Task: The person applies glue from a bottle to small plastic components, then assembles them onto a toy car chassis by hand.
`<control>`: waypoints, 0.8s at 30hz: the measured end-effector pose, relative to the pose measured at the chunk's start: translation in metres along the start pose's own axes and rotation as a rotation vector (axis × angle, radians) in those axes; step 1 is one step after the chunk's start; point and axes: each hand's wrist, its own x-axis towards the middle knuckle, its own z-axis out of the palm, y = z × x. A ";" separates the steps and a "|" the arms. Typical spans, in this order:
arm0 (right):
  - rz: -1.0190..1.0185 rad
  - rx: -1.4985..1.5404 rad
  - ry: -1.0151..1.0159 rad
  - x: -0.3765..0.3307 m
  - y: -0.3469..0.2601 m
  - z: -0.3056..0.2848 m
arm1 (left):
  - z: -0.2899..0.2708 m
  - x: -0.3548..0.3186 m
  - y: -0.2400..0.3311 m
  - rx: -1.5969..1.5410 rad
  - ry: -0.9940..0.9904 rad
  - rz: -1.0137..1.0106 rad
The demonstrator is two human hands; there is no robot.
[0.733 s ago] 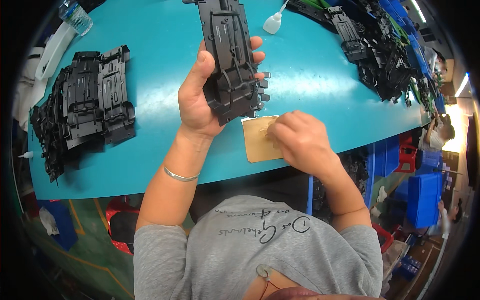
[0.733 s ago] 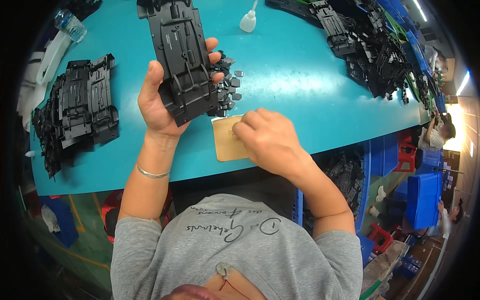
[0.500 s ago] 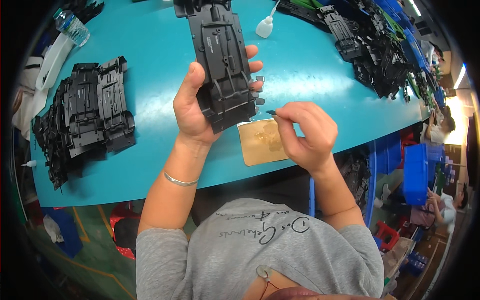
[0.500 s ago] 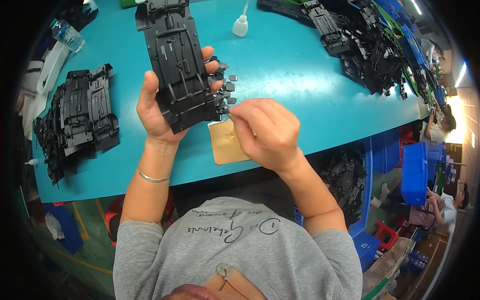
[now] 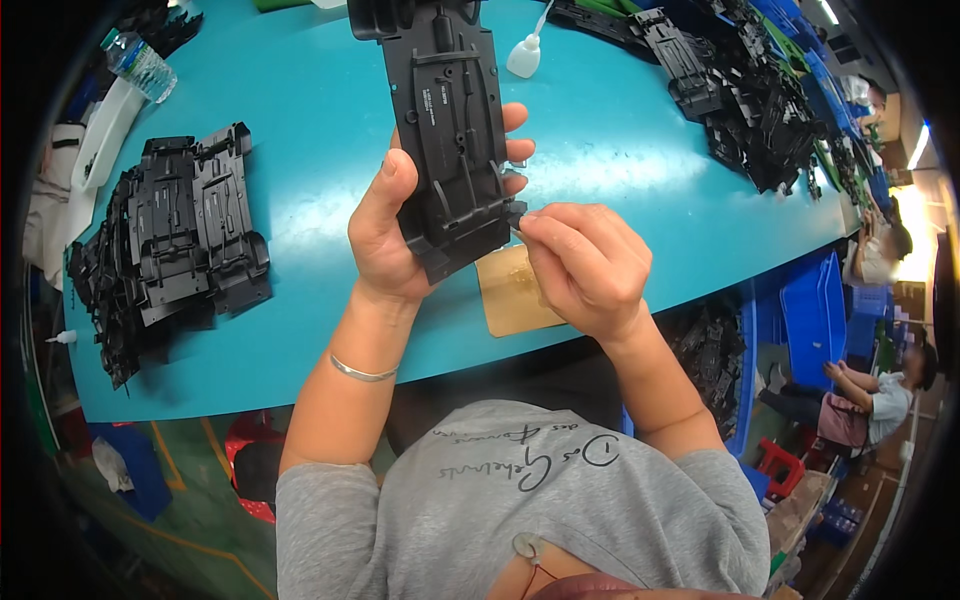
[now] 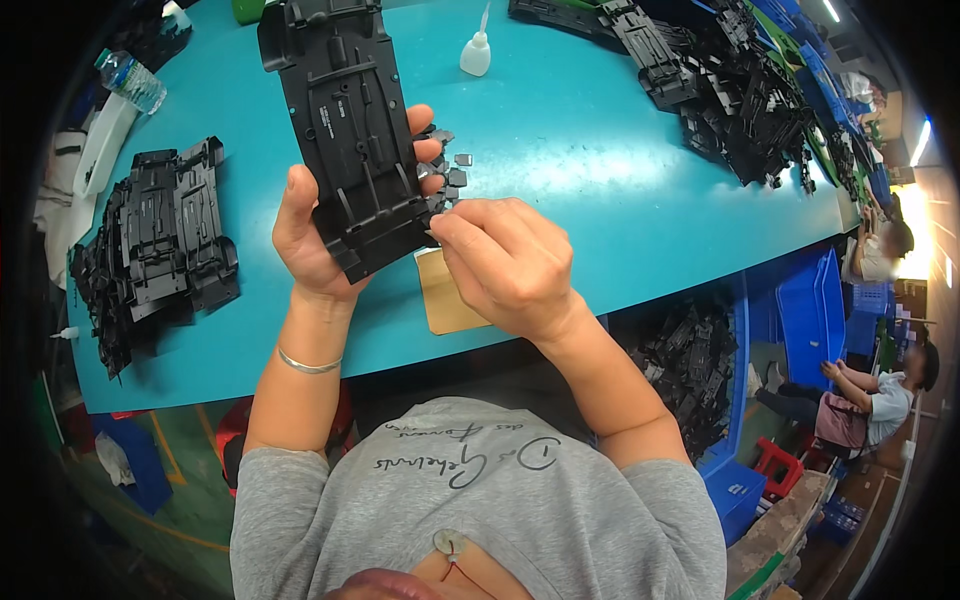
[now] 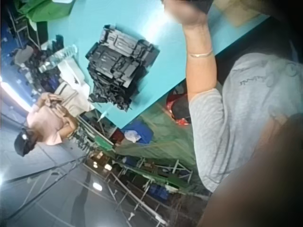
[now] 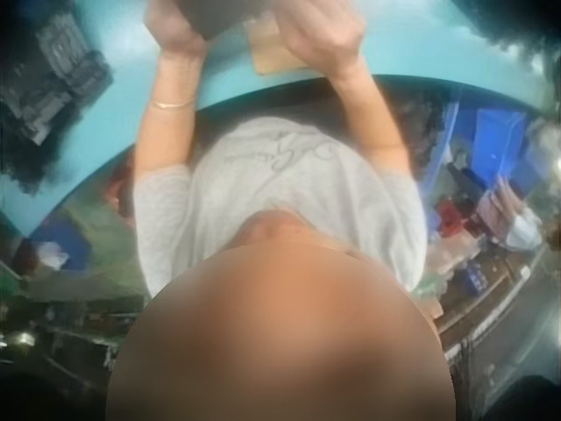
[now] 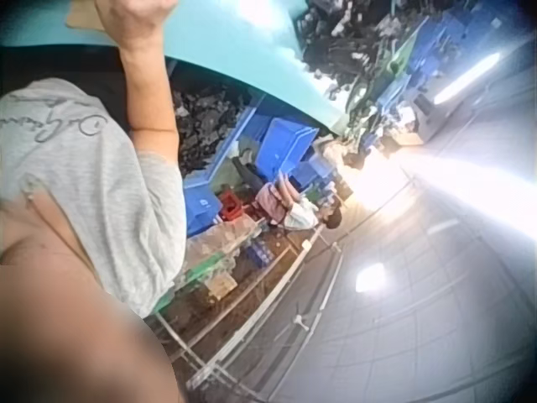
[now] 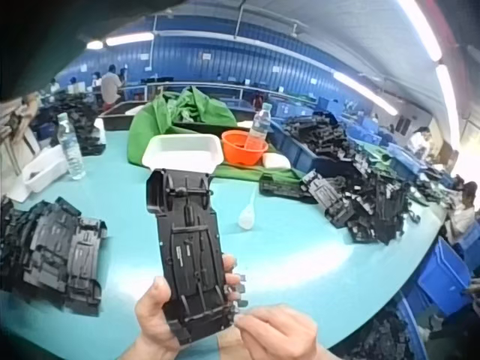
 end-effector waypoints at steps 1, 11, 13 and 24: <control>0.000 0.000 0.000 0.000 0.000 0.001 | 0.000 0.000 0.000 0.001 -0.001 -0.004; -0.006 -0.004 -0.020 -0.002 0.000 0.003 | 0.002 -0.001 0.000 0.014 -0.004 -0.019; 0.000 -0.002 -0.019 -0.002 0.000 0.002 | 0.001 -0.001 0.000 0.023 -0.007 -0.021; 0.011 0.004 -0.041 -0.002 0.000 0.004 | 0.002 -0.002 -0.003 0.086 0.004 -0.030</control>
